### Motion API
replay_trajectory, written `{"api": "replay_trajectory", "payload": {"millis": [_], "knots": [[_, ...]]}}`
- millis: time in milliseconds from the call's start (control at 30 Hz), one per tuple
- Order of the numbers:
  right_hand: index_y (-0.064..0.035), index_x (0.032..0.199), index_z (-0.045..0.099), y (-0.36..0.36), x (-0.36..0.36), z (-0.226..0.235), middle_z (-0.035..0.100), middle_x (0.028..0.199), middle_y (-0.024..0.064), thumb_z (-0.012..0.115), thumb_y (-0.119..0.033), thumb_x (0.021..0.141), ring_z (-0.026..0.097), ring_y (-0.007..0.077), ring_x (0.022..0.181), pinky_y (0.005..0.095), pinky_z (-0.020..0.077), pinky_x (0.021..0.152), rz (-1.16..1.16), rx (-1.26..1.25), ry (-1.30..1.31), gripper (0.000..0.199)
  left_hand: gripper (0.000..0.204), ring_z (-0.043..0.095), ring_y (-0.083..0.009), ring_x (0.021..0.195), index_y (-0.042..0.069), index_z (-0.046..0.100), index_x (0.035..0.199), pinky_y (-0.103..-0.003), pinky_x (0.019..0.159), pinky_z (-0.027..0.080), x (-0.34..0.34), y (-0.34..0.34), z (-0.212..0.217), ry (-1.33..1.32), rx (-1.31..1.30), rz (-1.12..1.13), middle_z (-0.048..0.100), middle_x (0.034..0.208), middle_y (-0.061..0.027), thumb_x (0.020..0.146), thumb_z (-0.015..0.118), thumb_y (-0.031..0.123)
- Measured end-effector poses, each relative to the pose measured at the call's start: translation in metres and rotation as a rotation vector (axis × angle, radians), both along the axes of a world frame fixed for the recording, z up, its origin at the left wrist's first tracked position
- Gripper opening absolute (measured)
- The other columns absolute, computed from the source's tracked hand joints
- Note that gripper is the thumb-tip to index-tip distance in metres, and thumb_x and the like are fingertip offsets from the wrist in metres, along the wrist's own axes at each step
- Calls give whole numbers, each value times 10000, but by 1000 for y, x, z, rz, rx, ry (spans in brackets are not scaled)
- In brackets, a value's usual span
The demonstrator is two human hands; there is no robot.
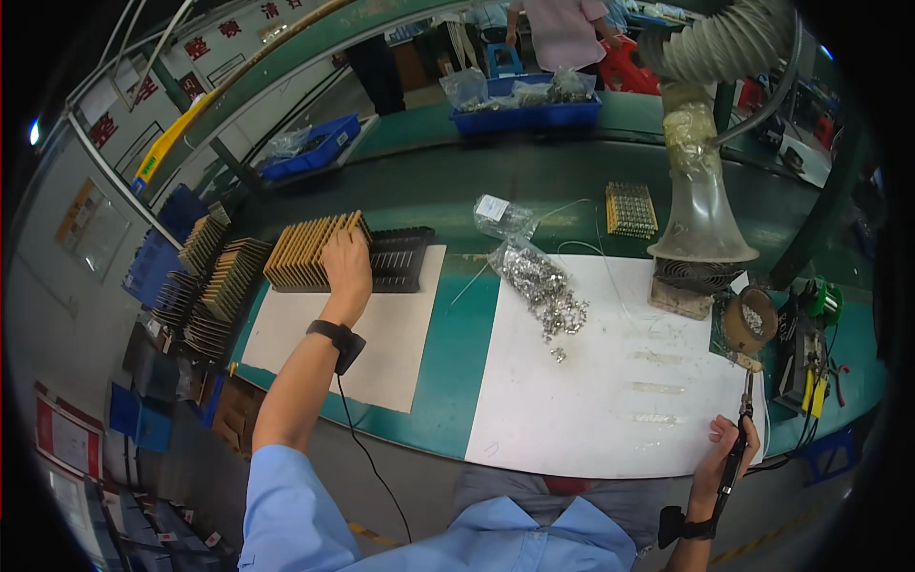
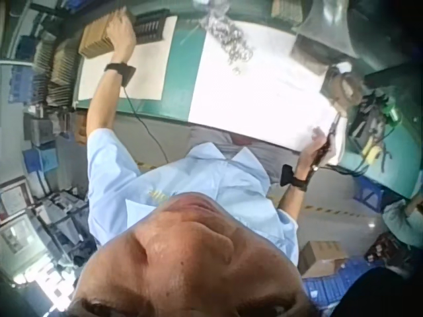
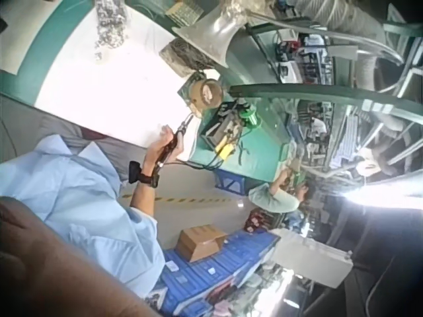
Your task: Soldering electronic components onto a printed circuit board at an assembly station.
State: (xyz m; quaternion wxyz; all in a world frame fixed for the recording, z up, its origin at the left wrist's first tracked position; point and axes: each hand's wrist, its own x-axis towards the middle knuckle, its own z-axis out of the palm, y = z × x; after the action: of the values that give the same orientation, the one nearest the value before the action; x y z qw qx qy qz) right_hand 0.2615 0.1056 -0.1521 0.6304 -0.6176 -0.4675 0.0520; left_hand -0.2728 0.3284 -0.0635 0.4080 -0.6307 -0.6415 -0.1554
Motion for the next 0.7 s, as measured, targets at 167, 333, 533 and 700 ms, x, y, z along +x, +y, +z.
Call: {"api": "replay_trajectory", "payload": {"millis": [167,333,533,700], "knots": [[33,1157,422,2,-2,-4,628,862,179,456,-218,936,616,197,731,277,480,644,5,-4,4,337,63,523,-290,826,-3,578,765,-372,703,401,-6,2,-5,29,-59,86,543,832,-139,719,536,6],[25,1156,417,5,-1,0,631,866,173,463,-210,935,619,197,735,277,489,649,18,-9,-26,326,167,508,-311,868,0,583,885,-385,731,390,-14,2,-8,83,-42,117,539,863,-147,735,513,23],[24,1152,404,5,0,1,632,866,180,448,-197,939,621,204,738,283,501,673,10,-29,-32,310,96,508,-282,886,35,583,830,-430,727,364,-8,5,-14,129,-31,119,575,878,-124,757,522,50],[33,1137,392,7,-7,2,637,858,186,462,-194,931,629,210,731,288,509,673,21,-38,8,314,104,563,-323,900,39,581,853,-443,727,431,-15,8,-5,117,31,39,594,930,-161,758,545,58]]}}
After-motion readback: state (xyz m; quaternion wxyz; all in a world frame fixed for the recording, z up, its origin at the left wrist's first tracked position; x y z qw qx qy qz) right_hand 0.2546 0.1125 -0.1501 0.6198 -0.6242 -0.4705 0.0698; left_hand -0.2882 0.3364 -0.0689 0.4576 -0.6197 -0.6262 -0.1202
